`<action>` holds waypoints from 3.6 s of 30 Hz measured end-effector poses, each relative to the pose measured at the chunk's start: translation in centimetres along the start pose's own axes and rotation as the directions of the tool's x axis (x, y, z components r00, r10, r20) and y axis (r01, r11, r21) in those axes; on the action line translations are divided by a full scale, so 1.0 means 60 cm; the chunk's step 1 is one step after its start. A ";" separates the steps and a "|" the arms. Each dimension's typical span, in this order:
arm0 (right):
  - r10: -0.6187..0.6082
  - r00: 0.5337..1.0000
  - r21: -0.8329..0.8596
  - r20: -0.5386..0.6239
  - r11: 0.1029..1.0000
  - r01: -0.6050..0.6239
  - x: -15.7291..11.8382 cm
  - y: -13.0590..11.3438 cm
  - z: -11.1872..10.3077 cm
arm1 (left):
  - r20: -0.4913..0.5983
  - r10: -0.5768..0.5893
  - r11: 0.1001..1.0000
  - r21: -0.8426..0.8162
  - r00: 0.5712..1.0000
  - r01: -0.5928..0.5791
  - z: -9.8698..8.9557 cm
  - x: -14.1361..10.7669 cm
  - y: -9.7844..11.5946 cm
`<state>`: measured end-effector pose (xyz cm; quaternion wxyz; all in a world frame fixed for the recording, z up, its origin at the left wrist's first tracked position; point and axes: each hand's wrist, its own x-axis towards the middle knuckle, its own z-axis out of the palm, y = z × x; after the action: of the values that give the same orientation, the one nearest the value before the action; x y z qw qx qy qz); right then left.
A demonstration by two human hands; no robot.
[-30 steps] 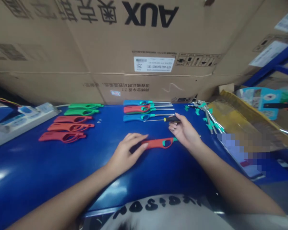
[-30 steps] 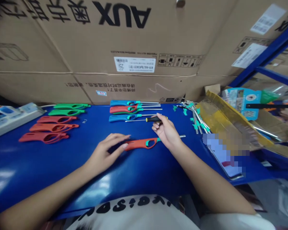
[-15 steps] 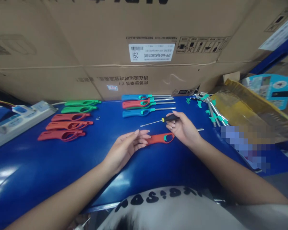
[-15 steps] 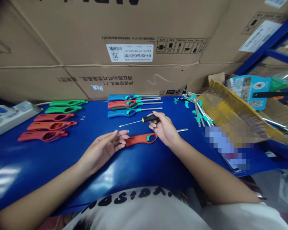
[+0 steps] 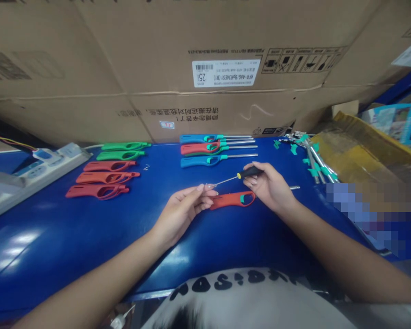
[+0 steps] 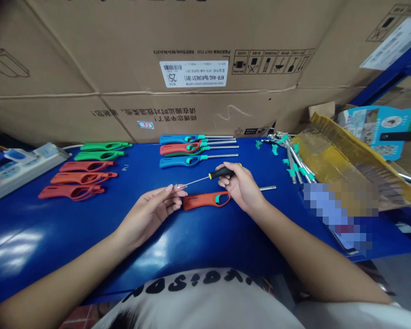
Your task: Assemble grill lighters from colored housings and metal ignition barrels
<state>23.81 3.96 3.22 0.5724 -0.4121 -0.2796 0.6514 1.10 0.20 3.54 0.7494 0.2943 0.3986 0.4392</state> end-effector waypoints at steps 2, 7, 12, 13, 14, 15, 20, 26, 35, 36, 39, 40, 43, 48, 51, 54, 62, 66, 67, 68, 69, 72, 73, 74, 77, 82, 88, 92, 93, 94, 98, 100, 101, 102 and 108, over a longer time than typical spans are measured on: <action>-0.004 1.000 -0.001 0.004 1.000 0.004 0.000 0.000 0.000 | -0.007 0.026 0.999 0.036 1.000 -0.025 -0.001 0.000 0.000; -0.022 1.000 -0.017 0.009 1.000 0.022 0.000 0.003 0.000 | -0.035 0.146 0.962 0.238 0.989 -0.133 -0.005 -0.001 -0.003; -0.054 0.998 -0.043 0.027 0.998 0.055 -0.006 -0.001 0.002 | -0.049 0.259 0.883 0.417 0.965 -0.216 -0.009 -0.005 -0.001; -0.059 0.998 -0.041 0.025 0.997 0.060 -0.007 -0.005 0.002 | -0.049 0.273 0.876 0.427 0.961 -0.227 -0.008 -0.006 0.000; -0.068 0.998 -0.039 0.017 0.997 0.069 -0.008 -0.010 0.002 | -0.050 0.281 0.872 0.431 0.958 -0.233 -0.007 -0.007 0.001; -0.084 0.996 -0.038 0.005 0.996 0.084 -0.009 -0.015 0.002 | -0.051 0.286 0.870 0.432 0.957 -0.237 -0.006 -0.008 0.002; -0.179 0.984 -0.067 -0.026 0.982 0.177 -0.013 -0.033 0.002 | -0.038 0.261 0.879 0.423 0.965 -0.221 -0.001 -0.009 0.001; -0.233 0.971 -0.129 0.048 0.963 0.237 -0.022 -0.024 0.006 | -0.005 0.228 0.880 0.430 0.974 -0.204 -0.001 -0.010 -0.003; -0.217 0.975 -0.144 0.049 0.964 0.222 -0.021 -0.018 0.007 | 0.007 0.230 0.877 0.432 0.973 -0.211 0.001 -0.012 -0.001; -0.215 0.975 -0.141 0.046 0.965 0.220 -0.021 -0.018 0.007 | 0.005 0.228 0.878 0.430 0.974 -0.208 0.001 -0.012 -0.001; -0.212 0.976 -0.142 0.041 0.966 0.216 -0.021 -0.017 0.007 | 0.003 0.230 0.878 0.431 0.973 -0.209 0.001 -0.012 -0.001; -0.211 0.977 -0.145 0.042 0.966 0.215 -0.020 -0.016 0.007 | 0.002 0.232 0.878 0.430 0.973 -0.211 0.001 -0.012 -0.001; -0.217 0.975 -0.155 0.041 0.963 0.221 -0.021 -0.016 0.009 | 0.004 0.232 0.877 0.432 0.973 -0.211 0.001 -0.012 -0.002; -0.257 0.951 -0.191 0.170 0.939 0.288 -0.032 -0.035 0.010 | 0.001 0.207 0.879 0.440 0.978 -0.187 0.002 -0.012 -0.001; -0.214 0.921 -0.216 0.327 0.931 0.293 -0.041 -0.057 0.007 | 0.019 0.189 0.882 0.436 0.982 -0.179 0.002 -0.013 0.000; -0.175 0.910 -0.271 0.376 0.918 0.288 -0.049 -0.079 0.009 | 0.053 0.166 0.878 0.447 0.985 -0.172 0.003 -0.013 0.000; -0.304 0.899 -0.412 0.315 0.810 0.418 -0.068 -0.104 0.049 | 0.068 0.148 0.894 0.417 0.987 -0.163 0.002 -0.018 -0.006; -0.286 0.889 -0.443 0.356 0.786 0.431 -0.071 -0.112 0.072 | 0.068 0.175 0.867 0.462 0.982 -0.187 -0.001 -0.019 -0.010; -0.254 0.898 -0.439 0.360 0.803 0.403 -0.072 -0.113 0.076 | 0.083 0.181 0.851 0.487 0.980 -0.198 -0.001 -0.019 -0.010; -0.222 0.908 -0.428 0.356 0.824 0.370 -0.072 -0.113 0.080 | 0.101 0.189 0.831 0.513 0.977 -0.214 -0.001 -0.019 -0.011; -0.193 0.918 -0.413 0.347 0.847 0.334 -0.073 -0.112 0.083 | 0.122 0.199 0.809 0.540 0.972 -0.234 -0.001 -0.019 -0.012; -0.141 0.931 -0.363 0.335 0.893 0.266 -0.076 -0.106 0.086 | 0.207 0.258 0.712 0.619 0.944 -0.331 -0.002 -0.018 -0.013; -0.124 0.928 -0.356 0.351 0.899 0.255 -0.077 -0.104 0.085 | 0.243 0.285 0.668 0.643 0.927 -0.374 -0.003 -0.017 -0.013; -0.104 0.921 -0.356 0.377 0.901 0.247 -0.079 -0.101 0.083 | 0.280 0.311 0.621 0.663 0.908 -0.417 -0.004 -0.016 -0.014; -0.058 0.879 -0.393 0.473 0.879 0.269 -0.083 -0.094 0.076 | 0.369 0.350 0.502 0.702 0.861 -0.505 -0.008 -0.013 -0.016; -0.160 0.817 -0.457 0.554 0.762 0.460 -0.079 -0.070 0.064 | 0.468 0.341 0.398 0.714 0.816 -0.576 -0.014 -0.009 -0.022; -0.255 0.708 -0.426 0.658 0.648 0.631 -0.061 -0.039 0.054 | 0.534 0.361 0.310 0.705 0.765 -0.638 -0.023 -0.002 -0.025; -0.332 0.717 -0.423 0.613 0.628 0.653 -0.058 -0.031 0.053 | 0.536 0.359 0.286 0.715 0.764 -0.637 -0.025 0.000 -0.025; -0.354 0.713 -0.417 0.605 0.622 0.663 -0.058 -0.029 0.054 | 0.536 0.359 0.285 0.717 0.764 -0.637 -0.025 0.000 -0.026; -0.374 0.708 -0.413 0.599 0.613 0.674 -0.058 -0.026 0.055 | 0.536 0.359 0.283 0.717 0.764 -0.637 -0.025 0.000 -0.026; -0.437 0.688 -0.421 0.579 0.563 0.712 -0.060 -0.015 0.058 | 0.524 0.385 0.250 0.733 0.760 -0.632 -0.028 0.001 -0.020; -0.485 0.677 -0.423 0.553 0.537 0.730 -0.059 -0.010 0.060 | 0.514 0.397 0.188 0.765 0.760 -0.616 -0.032 0.004 -0.013; -0.515 0.673 -0.424 0.531 0.526 0.737 -0.058 -0.009 0.061 | 0.513 0.389 0.141 0.788 0.765 -0.599 -0.034 0.006 -0.009; -0.545 0.668 -0.426 0.506 0.516 0.744 -0.058 -0.007 0.062 | 0.514 0.372 0.088 0.810 0.773 -0.580 -0.036 0.007 -0.006; -0.648 0.637 -0.487 0.417 0.433 0.759 -0.053 0.011 0.064 | 0.516 0.233 -0.046 0.852 0.824 -0.521 -0.044 0.011 -0.006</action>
<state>20.19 1.17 5.31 0.5945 -0.3651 -0.6707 0.2517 -0.79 0.87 1.70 0.2362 0.8590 0.4035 0.2086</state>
